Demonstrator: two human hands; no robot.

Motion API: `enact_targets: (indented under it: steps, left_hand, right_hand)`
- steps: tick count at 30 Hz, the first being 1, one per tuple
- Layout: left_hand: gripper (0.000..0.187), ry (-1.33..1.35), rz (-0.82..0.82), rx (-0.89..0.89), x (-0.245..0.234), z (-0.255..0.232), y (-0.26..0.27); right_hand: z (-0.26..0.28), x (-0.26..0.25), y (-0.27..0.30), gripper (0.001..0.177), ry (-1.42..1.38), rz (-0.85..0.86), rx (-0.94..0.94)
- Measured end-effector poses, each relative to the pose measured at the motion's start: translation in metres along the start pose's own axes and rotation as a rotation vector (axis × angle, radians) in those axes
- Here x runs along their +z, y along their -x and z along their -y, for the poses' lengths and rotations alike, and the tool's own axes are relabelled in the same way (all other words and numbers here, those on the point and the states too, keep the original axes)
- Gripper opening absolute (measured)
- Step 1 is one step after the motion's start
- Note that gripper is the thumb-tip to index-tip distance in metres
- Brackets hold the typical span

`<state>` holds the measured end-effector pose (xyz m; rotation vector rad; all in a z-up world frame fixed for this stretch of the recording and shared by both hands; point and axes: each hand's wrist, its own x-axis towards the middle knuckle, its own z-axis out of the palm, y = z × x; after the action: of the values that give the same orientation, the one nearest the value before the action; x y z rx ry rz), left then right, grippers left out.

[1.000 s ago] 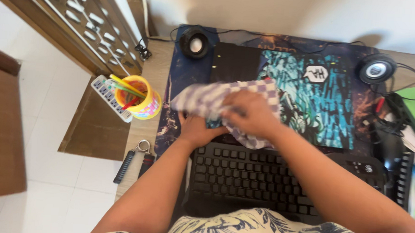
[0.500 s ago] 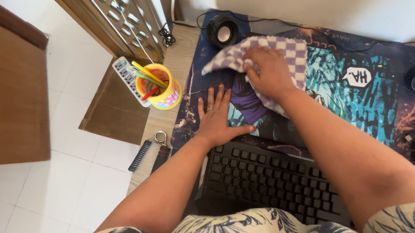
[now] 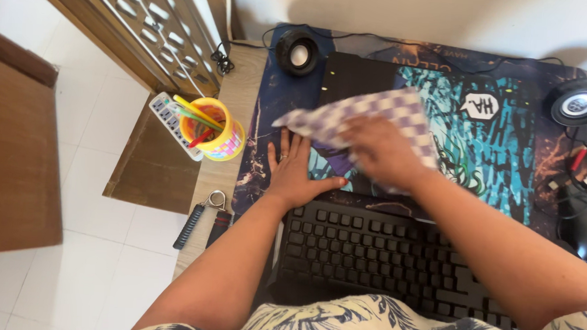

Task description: The person wipes a desk surface and a large mousepad with a checkered cloth. They move a keyboard aside, wipe the exposed desk, then wipe the mousepad again before placing it back. The person also wipes a small black object and the desk edges.

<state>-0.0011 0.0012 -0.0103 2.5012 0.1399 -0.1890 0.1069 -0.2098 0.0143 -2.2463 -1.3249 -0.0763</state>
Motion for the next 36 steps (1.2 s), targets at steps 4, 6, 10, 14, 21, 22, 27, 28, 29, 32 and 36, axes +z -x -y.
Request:
enact_targets:
  steps: [4, 6, 10, 14, 21, 22, 27, 28, 29, 32, 36]
  left_hand:
    - [0.138, -0.004, 0.014, -0.014, -0.002, -0.001, 0.001]
    - [0.138, 0.009, 0.007, -0.015, -0.003, -0.001, 0.001]
    - [0.138, 0.008, 0.016, -0.026, -0.003, -0.002, 0.001]
    - [0.137, -0.005, 0.010, -0.026, -0.002, -0.002, 0.001]
    - [0.136, -0.064, 0.021, -0.029, -0.004, -0.005, 0.000]
    - [0.135, -0.086, 0.017, -0.027, -0.004, -0.005, 0.001]
    - [0.116, -0.147, -0.073, 0.000, 0.001, -0.010, 0.011]
    - [0.102, -0.110, -0.163, 0.020, 0.004, -0.010, 0.015]
    - [0.089, -0.074, -0.253, 0.039, 0.007, -0.010, 0.021]
    - [0.066, -0.042, -0.375, 0.119, 0.017, -0.014, 0.040]
    - [0.062, -0.050, -0.430, 0.251, 0.029, -0.021, 0.074]
  right_hand:
    - [-0.055, -0.034, 0.042, 0.034, 0.158, -0.323, 0.360]
    - [-0.074, -0.051, 0.070, 0.032, 0.252, -0.441, 0.494]
    - [-0.078, -0.073, 0.136, 0.033, 0.311, -0.444, 0.717]
    - [-0.061, -0.094, 0.189, 0.039, 0.350, -0.342, 0.818]
    - [-0.026, -0.144, 0.238, 0.037, 0.568, -0.188, 1.128]
    - [-0.017, -0.145, 0.243, 0.038, 0.596, -0.226, 1.133]
    - [0.045, -0.090, 0.251, 0.032, 0.401, -0.343, 1.194]
    - [0.059, -0.079, 0.253, 0.030, 0.358, -0.417, 1.112]
    - [0.073, -0.065, 0.252, 0.028, 0.315, -0.489, 1.030]
    - [0.089, -0.054, 0.246, 0.024, 0.253, -0.523, 0.964]
    - [0.097, -0.047, 0.222, 0.026, 0.174, -0.445, 0.927]
